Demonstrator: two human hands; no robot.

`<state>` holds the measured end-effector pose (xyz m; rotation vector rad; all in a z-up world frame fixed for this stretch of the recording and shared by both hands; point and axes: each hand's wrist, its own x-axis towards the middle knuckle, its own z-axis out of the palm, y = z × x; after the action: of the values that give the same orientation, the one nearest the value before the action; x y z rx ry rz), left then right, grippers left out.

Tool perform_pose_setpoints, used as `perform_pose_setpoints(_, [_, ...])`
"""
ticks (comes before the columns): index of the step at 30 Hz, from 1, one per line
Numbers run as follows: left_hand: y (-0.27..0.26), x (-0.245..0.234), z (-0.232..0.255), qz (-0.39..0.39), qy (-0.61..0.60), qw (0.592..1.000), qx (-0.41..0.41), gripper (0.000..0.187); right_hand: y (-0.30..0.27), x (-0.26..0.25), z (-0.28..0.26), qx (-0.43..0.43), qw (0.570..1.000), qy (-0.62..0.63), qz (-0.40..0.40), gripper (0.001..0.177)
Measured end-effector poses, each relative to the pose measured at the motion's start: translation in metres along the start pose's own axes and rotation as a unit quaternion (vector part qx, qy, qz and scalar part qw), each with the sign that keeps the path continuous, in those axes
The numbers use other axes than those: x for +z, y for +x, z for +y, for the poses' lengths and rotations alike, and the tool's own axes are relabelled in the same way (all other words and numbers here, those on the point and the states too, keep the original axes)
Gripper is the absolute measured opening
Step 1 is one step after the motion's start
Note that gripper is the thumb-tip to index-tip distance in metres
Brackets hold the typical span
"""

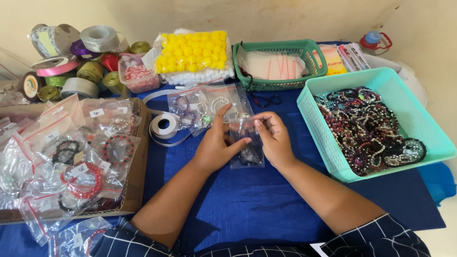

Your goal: Packaging handmade beaded bracelets into individual clear plastic zip bags.

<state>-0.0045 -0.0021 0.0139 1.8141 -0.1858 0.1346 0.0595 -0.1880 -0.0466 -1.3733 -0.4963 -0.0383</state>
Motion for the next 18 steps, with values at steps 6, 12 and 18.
perform_pose_setpoints(6, [0.004, 0.005, -0.037, 0.023, -0.005, 1.0, -0.005, 0.025, -0.004, -0.001, 0.006, -0.022, 0.999, -0.031, -0.024, 0.011])
perform_pose_setpoints(12, [0.009, 0.007, -0.043, 0.045, -0.101, 0.994, 0.013, 0.014, -0.003, 0.004, -0.005, -0.004, 0.999, 0.03, -0.026, 0.029])
perform_pose_setpoints(18, [0.008, 0.006, -0.044, 0.046, -0.094, 0.994, 0.011, 0.013, -0.004, 0.005, -0.01, 0.005, 1.0, 0.011, -0.022, 0.031])
